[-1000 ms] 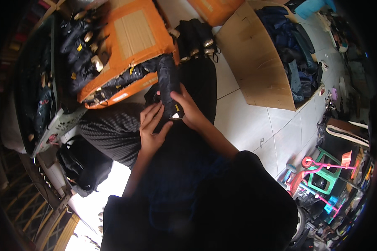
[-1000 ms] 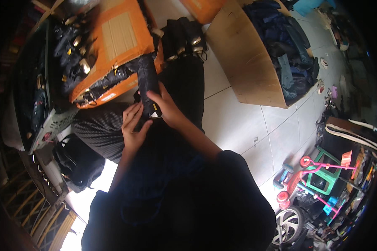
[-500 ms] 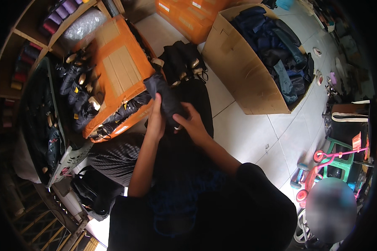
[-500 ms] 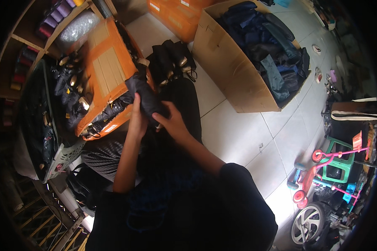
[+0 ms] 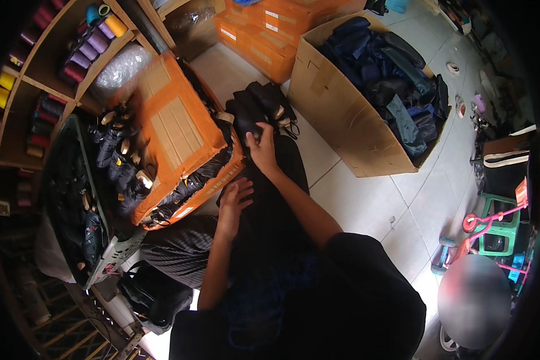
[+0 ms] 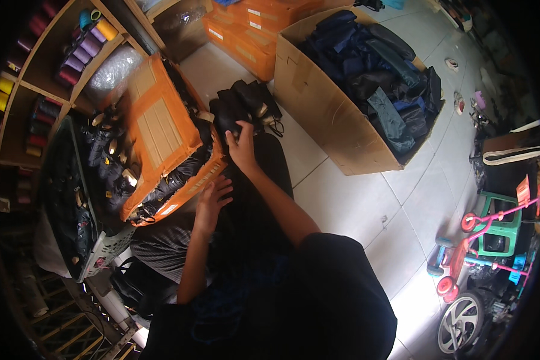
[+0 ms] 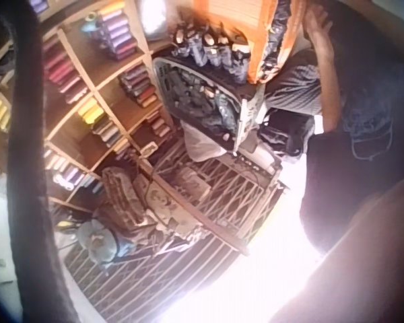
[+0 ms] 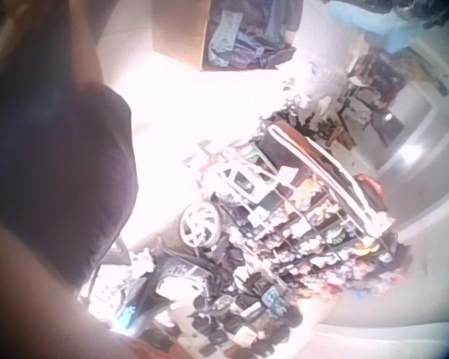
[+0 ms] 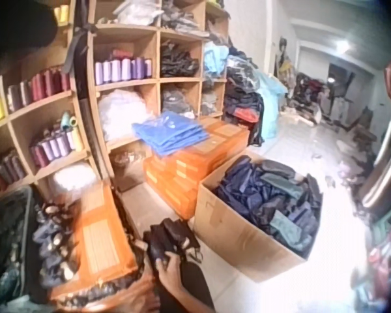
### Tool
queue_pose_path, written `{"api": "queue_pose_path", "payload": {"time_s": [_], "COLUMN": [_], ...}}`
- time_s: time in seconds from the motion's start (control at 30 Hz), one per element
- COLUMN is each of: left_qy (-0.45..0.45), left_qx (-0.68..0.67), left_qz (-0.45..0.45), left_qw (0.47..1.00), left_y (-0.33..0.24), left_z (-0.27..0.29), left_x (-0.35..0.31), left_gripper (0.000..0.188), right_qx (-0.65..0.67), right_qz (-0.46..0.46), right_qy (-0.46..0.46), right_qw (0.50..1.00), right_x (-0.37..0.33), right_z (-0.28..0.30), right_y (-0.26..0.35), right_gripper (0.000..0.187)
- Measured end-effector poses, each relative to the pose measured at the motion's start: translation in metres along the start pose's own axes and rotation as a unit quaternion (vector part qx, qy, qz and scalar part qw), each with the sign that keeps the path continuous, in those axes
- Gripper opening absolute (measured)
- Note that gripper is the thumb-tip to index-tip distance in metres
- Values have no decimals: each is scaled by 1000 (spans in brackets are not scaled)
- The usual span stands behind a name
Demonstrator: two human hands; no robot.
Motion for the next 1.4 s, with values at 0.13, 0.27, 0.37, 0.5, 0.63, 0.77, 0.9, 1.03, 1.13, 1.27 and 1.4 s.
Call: {"api": "queue_pose_path", "payload": {"time_s": [0.13,0.27,0.37,0.5,0.63,0.77,0.9,1.03,1.13,1.27,1.4], "left_qy": [6,-9,-6,-7,-24,-34,-31,-17,-21,-25,-59], "left_qx": [12,12,25,34,49,54,56,42,42,52,72], "left_qz": [-6,-3,-3,-16,-30,-24,-14,3,1,-9,-41], "left_qw": [1000,1000,1000,999,998,998,998,999,999,998,995], "left_y": [3,10,17,20,11,13,14,20,21,18,4], "left_z": [-4,1,0,1,15,28,24,20,18,22,23], "left_x": [-7,-10,-6,-7,-10,-4,0,2,-2,-10,-18], "left_gripper": [57,48,49,48,47,49,50,51,51,52,48], "right_qx": [-37,-148,-162,-79,-39,-226,-533,-666,-687,-594,-478], "right_qz": [7,101,130,105,132,281,229,77,-18,75,281], "right_qy": [54,53,63,91,15,-156,-295,-285,-220,-318,-364], "right_qw": [998,982,976,987,990,920,759,686,692,735,749], "right_x": [-6,-8,-4,11,96,179,256,304,316,294,261], "right_z": [-16,-9,0,22,103,221,340,426,447,426,382], "right_y": [-28,-6,2,17,107,172,158,103,74,97,151], "right_gripper": [36,39,42,30,19,14,25,30,29,24,19]}}
Point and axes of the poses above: each hand's wrist, its own x-axis towards the middle knuckle, its own z-axis out of the back of the hand, y = z × x, the point moved 6 cm from there along x, towards the middle knuckle, and after that the axes turned 13 degrees about -y, right-handed, at the moved point
